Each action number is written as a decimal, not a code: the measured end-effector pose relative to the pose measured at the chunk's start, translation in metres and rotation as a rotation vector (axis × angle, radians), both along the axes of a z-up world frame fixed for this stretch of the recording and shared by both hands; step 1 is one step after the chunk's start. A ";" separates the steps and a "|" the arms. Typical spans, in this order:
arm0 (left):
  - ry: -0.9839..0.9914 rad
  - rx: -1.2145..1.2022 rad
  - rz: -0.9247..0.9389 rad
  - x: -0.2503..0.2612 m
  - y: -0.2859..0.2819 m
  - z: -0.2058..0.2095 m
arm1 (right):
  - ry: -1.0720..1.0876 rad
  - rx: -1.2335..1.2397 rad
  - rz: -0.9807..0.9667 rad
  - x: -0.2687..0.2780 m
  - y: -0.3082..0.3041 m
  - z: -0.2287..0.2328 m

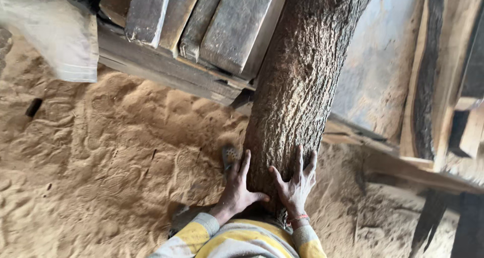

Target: The person positions a log onto a powered saw and feeds it through the blade, removing bark and creating a flat surface.

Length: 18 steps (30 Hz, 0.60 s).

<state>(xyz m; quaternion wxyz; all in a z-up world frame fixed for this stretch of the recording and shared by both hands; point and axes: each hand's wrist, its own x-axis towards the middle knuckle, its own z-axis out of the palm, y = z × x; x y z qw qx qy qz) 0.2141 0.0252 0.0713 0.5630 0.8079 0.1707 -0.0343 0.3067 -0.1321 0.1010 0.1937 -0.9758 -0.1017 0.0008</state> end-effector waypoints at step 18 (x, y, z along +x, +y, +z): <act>-0.070 -0.302 0.240 0.030 0.010 -0.023 | -0.079 0.040 0.034 0.014 0.004 -0.012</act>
